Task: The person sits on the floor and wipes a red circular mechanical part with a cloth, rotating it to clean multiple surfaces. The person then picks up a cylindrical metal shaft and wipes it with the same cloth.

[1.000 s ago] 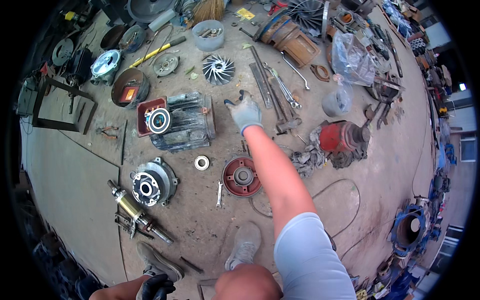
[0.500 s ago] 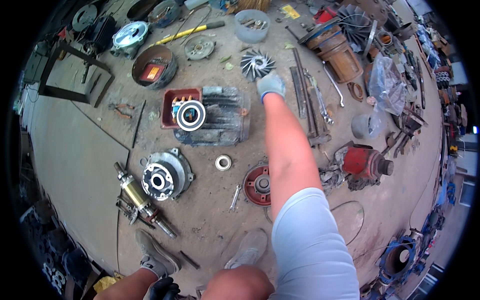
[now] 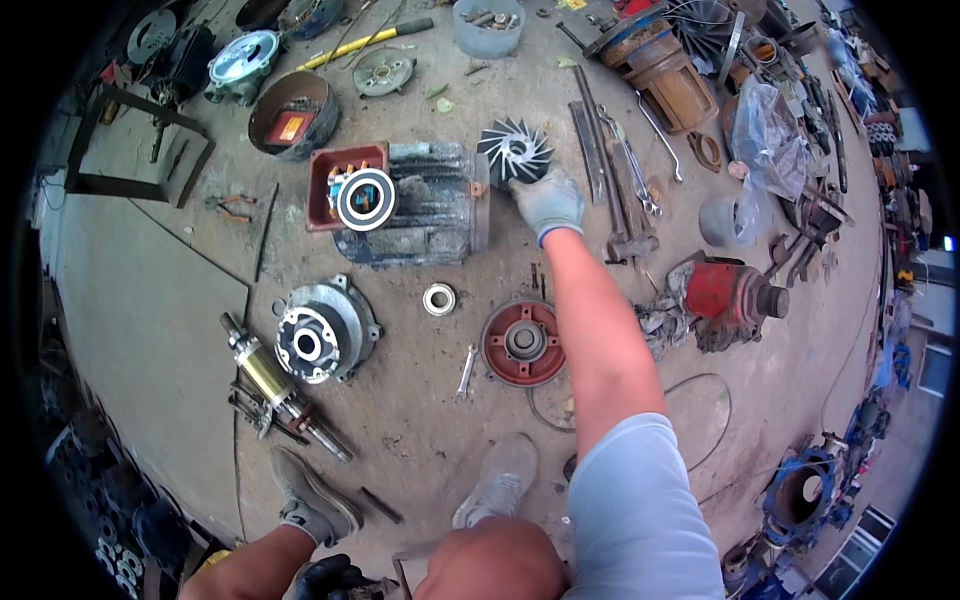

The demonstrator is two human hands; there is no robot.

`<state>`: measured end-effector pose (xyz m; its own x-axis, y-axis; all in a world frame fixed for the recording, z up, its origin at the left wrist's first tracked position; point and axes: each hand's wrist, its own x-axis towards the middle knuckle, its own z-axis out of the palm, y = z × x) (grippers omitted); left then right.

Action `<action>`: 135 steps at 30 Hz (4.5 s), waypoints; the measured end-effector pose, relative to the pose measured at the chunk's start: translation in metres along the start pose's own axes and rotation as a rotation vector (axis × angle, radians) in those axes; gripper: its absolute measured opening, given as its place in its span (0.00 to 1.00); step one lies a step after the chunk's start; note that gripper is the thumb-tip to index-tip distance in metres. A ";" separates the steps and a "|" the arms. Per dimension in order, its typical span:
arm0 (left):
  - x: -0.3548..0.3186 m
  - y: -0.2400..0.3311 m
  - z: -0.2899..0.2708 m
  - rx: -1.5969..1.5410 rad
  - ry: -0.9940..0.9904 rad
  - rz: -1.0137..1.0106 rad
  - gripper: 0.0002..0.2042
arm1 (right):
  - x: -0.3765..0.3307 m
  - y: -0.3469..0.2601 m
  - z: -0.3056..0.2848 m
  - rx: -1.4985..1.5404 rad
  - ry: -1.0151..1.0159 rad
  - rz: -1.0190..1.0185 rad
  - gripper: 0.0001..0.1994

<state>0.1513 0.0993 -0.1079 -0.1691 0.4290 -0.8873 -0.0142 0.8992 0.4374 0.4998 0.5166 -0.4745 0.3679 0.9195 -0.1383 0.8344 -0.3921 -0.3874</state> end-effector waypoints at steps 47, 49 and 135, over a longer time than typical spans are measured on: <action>-0.056 -0.123 -0.068 0.112 -0.451 0.157 0.25 | -0.497 0.002 0.024 0.220 -0.755 -0.365 0.25; -0.060 -0.126 -0.074 0.106 -0.416 0.195 0.24 | -0.495 -0.008 0.019 0.132 -0.936 -0.279 0.26; -0.106 -0.129 -0.237 -0.655 -0.524 0.720 0.34 | -0.503 -0.263 -0.238 -0.216 -1.173 0.766 0.11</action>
<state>-0.0625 -0.0826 -0.0356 0.0884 0.9562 -0.2789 -0.6253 0.2712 0.7317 0.1927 0.1509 -0.0861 0.2911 -0.0723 -0.9540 0.6717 -0.6946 0.2576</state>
